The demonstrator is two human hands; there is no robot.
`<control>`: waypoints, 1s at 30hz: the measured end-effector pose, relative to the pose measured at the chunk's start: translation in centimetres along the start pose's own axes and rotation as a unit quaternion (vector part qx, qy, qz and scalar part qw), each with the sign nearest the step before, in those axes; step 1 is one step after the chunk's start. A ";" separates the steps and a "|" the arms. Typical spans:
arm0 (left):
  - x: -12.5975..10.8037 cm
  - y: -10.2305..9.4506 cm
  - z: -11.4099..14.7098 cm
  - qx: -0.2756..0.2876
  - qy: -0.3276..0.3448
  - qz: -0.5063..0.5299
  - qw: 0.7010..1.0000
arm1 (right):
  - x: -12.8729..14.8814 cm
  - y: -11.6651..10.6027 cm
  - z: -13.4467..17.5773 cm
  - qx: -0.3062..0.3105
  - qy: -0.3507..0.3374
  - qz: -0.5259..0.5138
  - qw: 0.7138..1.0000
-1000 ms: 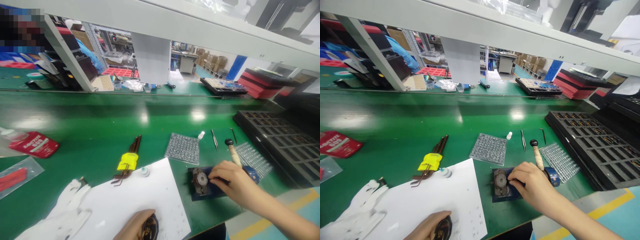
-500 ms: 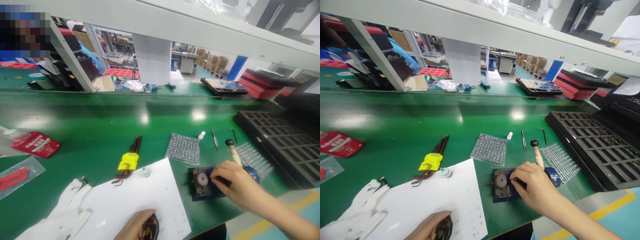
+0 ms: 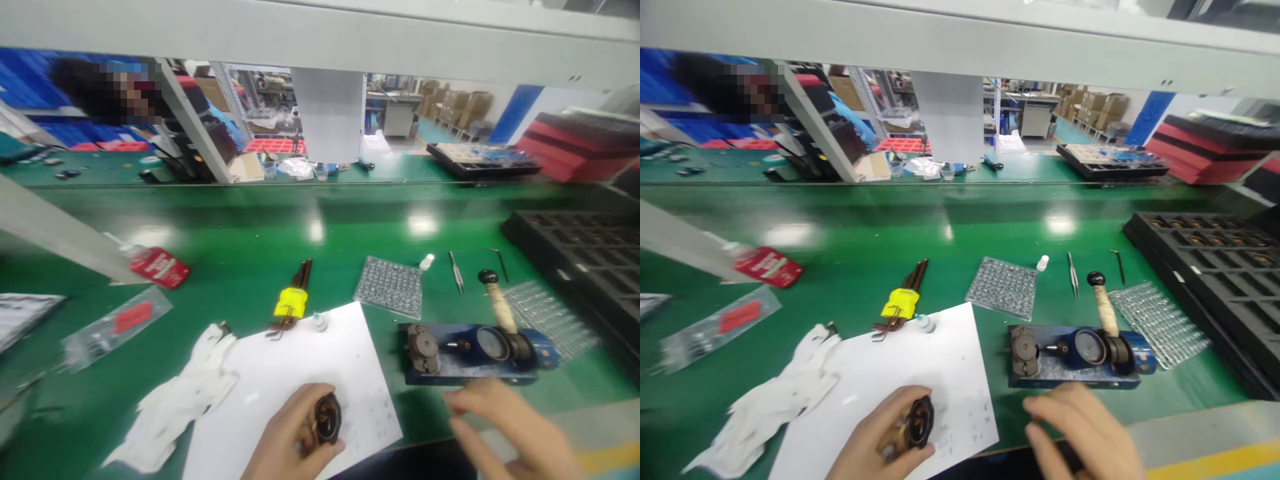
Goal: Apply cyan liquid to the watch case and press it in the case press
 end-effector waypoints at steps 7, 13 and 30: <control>-3.2 0.9 0.7 -0.040 0.031 -0.033 0.998 | 0.0 16.3 4.8 0.091 0.256 -0.363 0.891; -4.3 2.0 2.1 -0.105 0.015 0.080 0.991 | -0.8 16.0 4.0 0.065 0.319 -0.435 0.839; -9.0 10.7 1.8 0.278 -0.110 0.498 0.814 | -3.2 7.6 4.2 0.054 0.229 -0.443 0.865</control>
Point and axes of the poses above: each hand's wrist, its own z-axis away from the middle knuckle, its own y-axis out of the palm, x = y × z, the point moved 10 cm from there along -z, towards the middle knuckle, and after that the axes turned 2 degrees about -x, right-handed, at the moved point
